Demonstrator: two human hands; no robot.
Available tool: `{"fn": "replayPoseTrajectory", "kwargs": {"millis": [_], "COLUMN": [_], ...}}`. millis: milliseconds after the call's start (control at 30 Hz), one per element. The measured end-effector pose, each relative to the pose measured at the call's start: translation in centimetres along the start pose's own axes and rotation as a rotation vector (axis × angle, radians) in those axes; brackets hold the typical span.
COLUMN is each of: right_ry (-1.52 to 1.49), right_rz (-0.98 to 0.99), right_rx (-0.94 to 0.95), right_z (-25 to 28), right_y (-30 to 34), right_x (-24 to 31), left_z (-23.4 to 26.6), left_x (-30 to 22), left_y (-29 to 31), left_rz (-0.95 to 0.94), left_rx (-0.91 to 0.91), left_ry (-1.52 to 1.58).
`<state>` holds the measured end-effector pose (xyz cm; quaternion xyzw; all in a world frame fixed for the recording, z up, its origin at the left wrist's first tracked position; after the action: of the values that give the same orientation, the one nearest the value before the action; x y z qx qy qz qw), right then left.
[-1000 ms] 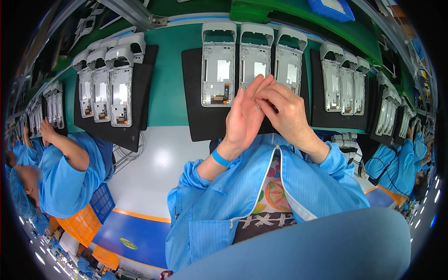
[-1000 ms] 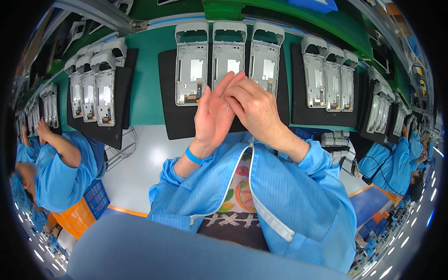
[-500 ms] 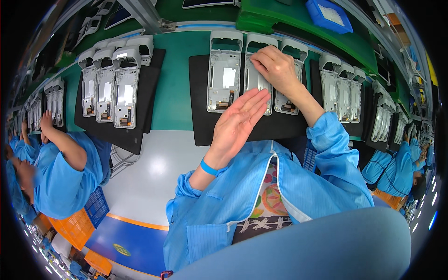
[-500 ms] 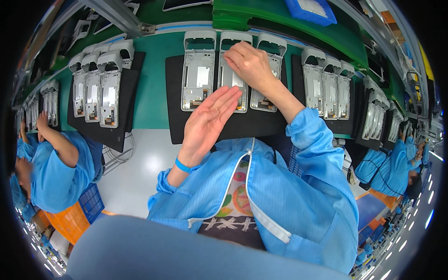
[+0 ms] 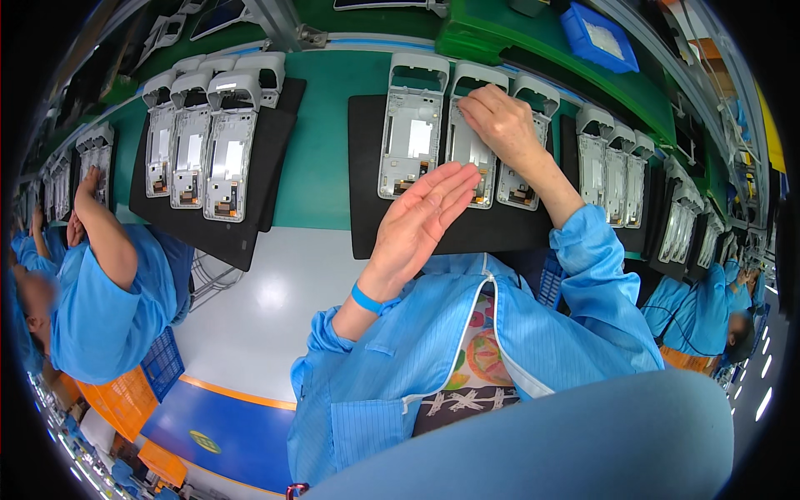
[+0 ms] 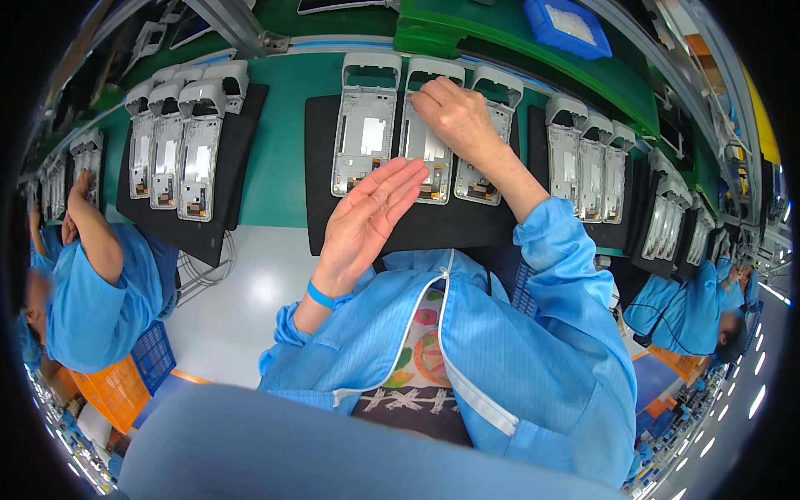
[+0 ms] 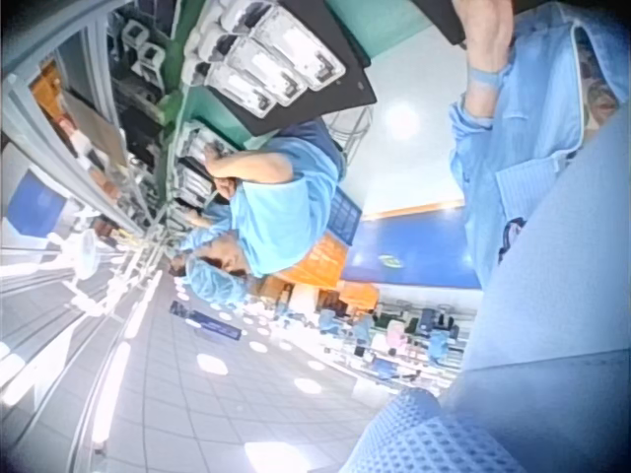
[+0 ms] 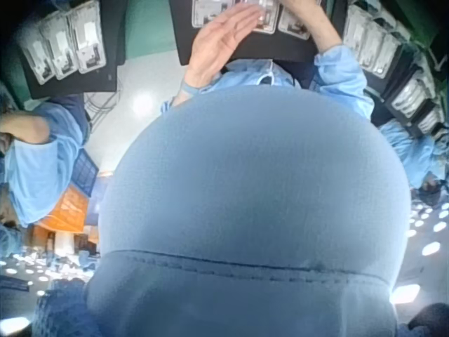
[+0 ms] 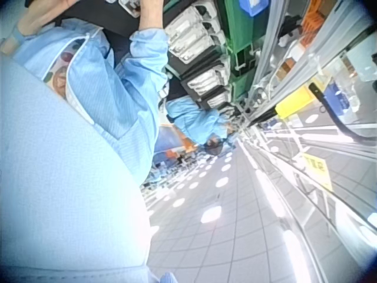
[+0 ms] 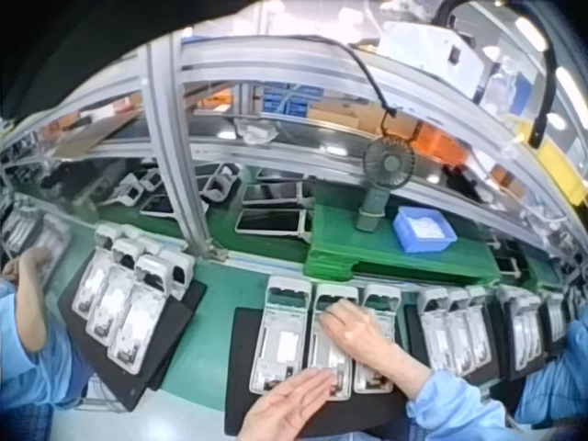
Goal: Manually place small electronic components into plastic device housings on an assembly line.
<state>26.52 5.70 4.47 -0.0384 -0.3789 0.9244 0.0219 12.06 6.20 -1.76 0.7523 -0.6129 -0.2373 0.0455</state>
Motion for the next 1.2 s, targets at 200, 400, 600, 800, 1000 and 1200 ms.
{"fn": "replayPoseTrajectory", "kwargs": {"millis": [200,400,600,800,1000,1200], "right_ry": [-0.064,-0.157,-0.535,-0.638,-0.521,-0.542], "right_rz": [-0.001,-0.224,-0.408,0.064,0.258,0.072], "right_rx": [0.081,0.117,0.063,0.279,0.289,0.235], "right_z": [0.1,0.2,4.4,5.5,4.7,3.8], "right_y": [-0.9,0.0,-2.3,-4.0,-2.6,-4.0], "right_x": [0.2,-0.7,3.5,10.6,12.7,11.1], "left_z": [-0.3,-0.5,0.2,0.8,0.4,2.2], "left_x": [-0.8,-1.4,-1.2,-0.6,-0.4,-0.9], "left_y": [-0.1,-0.1,-0.1,0.1,0.5,0.8], "left_rz": [0.005,0.000,0.043,0.102,0.133,0.080], "left_rx": [-0.005,0.029,-0.001,-0.030,-0.036,-0.069], "left_ry": [0.109,0.266,0.317,0.232,0.167,0.204]}}
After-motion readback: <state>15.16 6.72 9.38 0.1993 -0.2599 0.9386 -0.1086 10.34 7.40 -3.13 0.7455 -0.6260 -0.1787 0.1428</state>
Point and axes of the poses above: each hand's wrist, its own y-axis away from the middle knuckle, its own z-axis out of the back of the hand, x = y × z, the point moved 10 cm from there along -y, towards the middle knuckle, and after that the axes turned 14 degrees about -x, right-handed, at the moved point
